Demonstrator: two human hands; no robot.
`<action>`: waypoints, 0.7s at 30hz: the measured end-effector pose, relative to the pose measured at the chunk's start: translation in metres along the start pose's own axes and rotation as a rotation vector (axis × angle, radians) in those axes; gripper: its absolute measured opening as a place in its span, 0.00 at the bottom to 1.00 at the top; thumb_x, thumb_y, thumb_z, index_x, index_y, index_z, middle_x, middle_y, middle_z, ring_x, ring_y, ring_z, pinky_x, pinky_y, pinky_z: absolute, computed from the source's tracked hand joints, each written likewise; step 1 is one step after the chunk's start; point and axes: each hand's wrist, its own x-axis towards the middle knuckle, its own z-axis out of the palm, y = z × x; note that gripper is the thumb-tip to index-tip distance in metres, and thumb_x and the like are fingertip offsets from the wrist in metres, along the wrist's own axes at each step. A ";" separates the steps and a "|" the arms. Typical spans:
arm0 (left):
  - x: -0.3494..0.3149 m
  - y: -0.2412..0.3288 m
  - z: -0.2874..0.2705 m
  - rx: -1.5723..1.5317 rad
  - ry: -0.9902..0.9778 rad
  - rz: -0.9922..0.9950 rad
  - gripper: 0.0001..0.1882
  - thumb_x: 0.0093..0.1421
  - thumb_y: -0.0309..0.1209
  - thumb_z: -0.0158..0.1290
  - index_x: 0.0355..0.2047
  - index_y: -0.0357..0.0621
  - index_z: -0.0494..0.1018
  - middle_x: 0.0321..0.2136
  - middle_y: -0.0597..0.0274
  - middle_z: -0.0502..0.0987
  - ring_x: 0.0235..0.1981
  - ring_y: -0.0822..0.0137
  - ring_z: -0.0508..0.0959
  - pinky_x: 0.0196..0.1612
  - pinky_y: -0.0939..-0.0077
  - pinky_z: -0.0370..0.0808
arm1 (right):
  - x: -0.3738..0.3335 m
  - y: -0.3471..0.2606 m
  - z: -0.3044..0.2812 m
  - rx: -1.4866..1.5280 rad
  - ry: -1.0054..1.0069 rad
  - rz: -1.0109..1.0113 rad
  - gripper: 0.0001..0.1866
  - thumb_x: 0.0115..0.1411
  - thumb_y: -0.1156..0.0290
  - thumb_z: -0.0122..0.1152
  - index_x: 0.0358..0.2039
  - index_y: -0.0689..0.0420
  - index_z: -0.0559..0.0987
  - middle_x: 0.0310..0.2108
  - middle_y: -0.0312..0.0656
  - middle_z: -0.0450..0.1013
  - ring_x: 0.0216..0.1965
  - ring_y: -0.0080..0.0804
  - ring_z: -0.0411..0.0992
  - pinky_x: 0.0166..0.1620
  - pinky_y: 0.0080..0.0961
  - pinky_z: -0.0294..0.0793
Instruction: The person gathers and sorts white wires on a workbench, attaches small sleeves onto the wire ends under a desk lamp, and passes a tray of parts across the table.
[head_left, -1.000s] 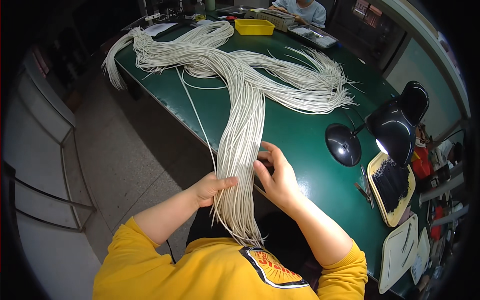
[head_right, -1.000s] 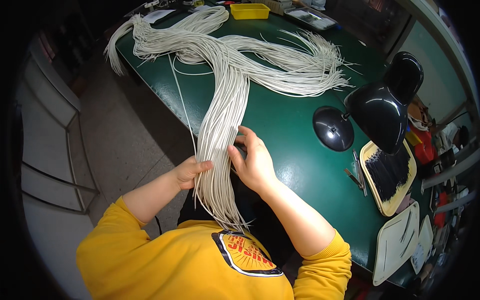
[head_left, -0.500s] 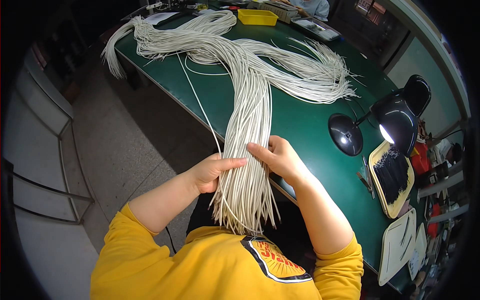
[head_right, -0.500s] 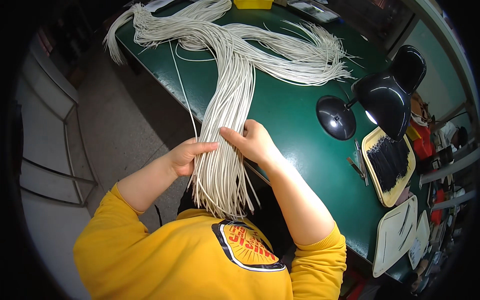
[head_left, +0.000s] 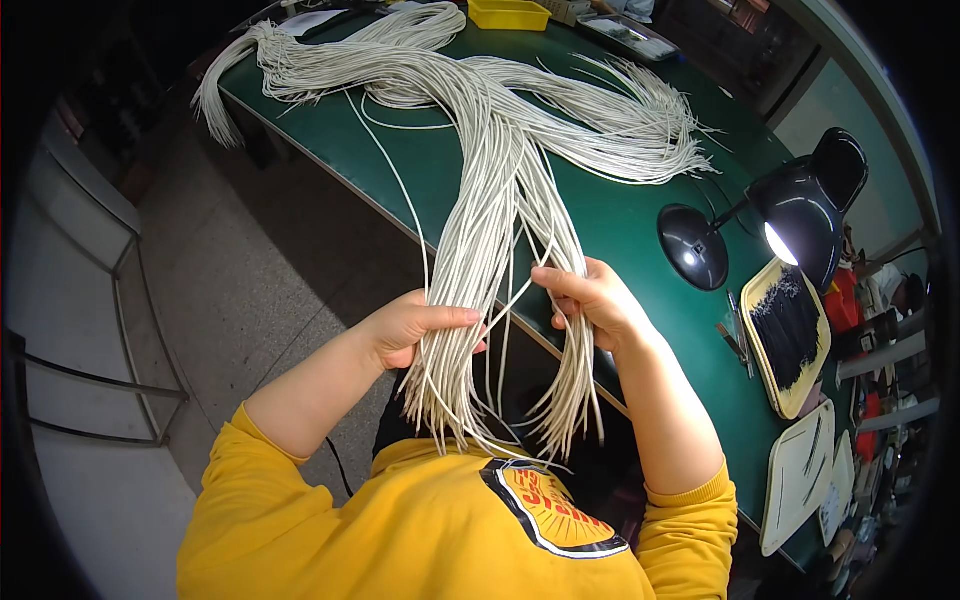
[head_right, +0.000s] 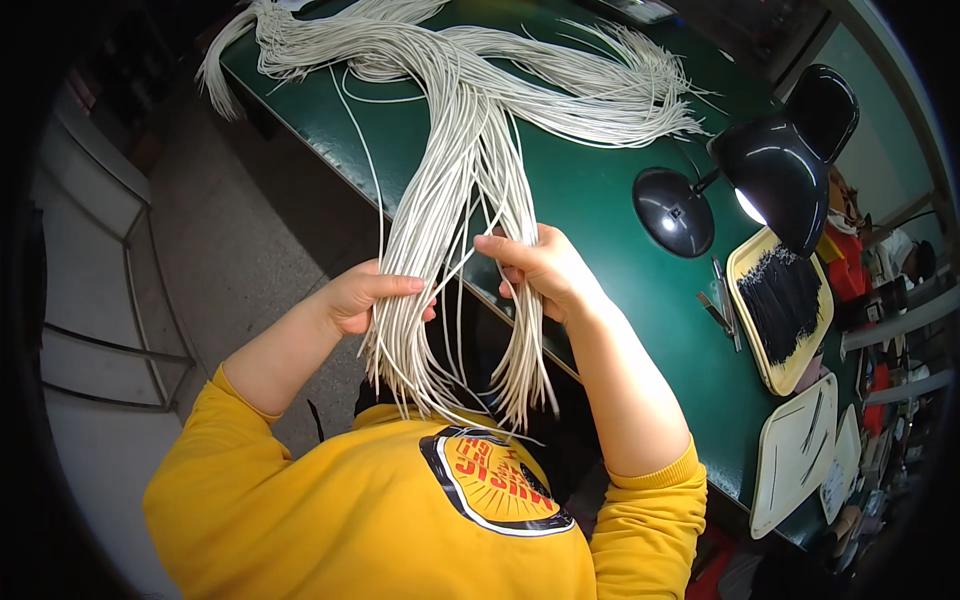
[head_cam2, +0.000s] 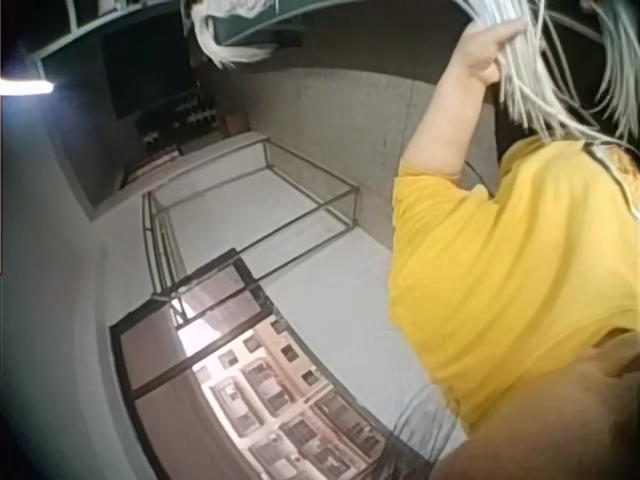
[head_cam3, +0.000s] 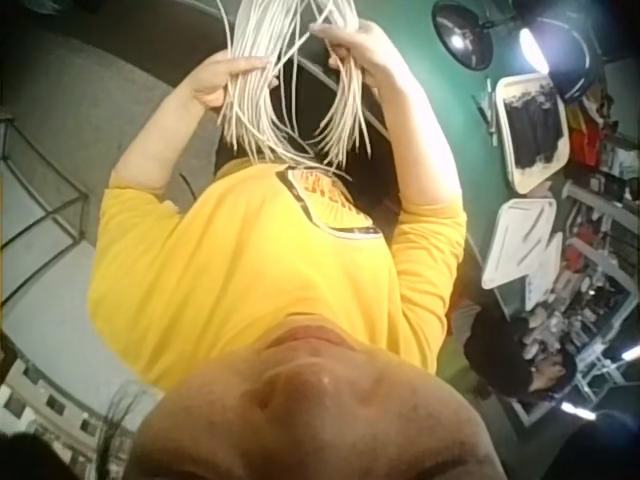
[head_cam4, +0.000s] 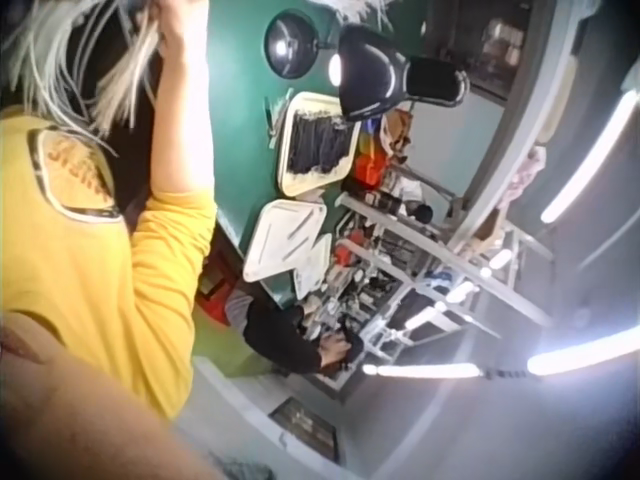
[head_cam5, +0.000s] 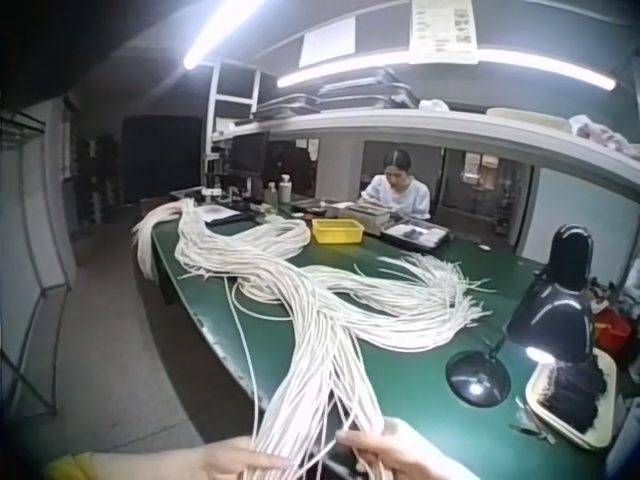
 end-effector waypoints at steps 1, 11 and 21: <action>0.001 -0.001 -0.001 0.005 0.008 -0.005 0.15 0.48 0.23 0.51 0.36 0.32 0.65 0.28 0.52 0.72 0.29 0.64 0.75 0.33 0.74 0.75 | 0.001 -0.001 0.000 -0.074 -0.012 0.023 0.15 0.45 0.66 0.61 0.26 0.64 0.69 0.13 0.33 0.60 0.11 0.15 0.58 0.17 0.14 0.68; 0.008 -0.002 0.009 -0.101 -0.192 0.018 0.24 0.48 0.20 0.45 0.48 0.32 0.56 0.39 0.43 0.67 0.43 0.55 0.70 0.48 0.66 0.67 | 0.004 -0.006 0.021 -0.499 0.083 -0.021 0.17 0.44 0.64 0.61 0.22 0.67 0.70 0.15 0.40 0.66 0.12 0.23 0.65 0.14 0.21 0.68; 0.010 -0.006 0.007 -0.115 -0.131 0.008 0.20 0.48 0.23 0.48 0.43 0.30 0.61 0.31 0.47 0.72 0.34 0.58 0.74 0.40 0.67 0.73 | 0.010 -0.003 0.015 -0.108 0.012 0.099 0.10 0.46 0.73 0.53 0.27 0.68 0.71 0.21 0.44 0.69 0.18 0.27 0.68 0.25 0.22 0.72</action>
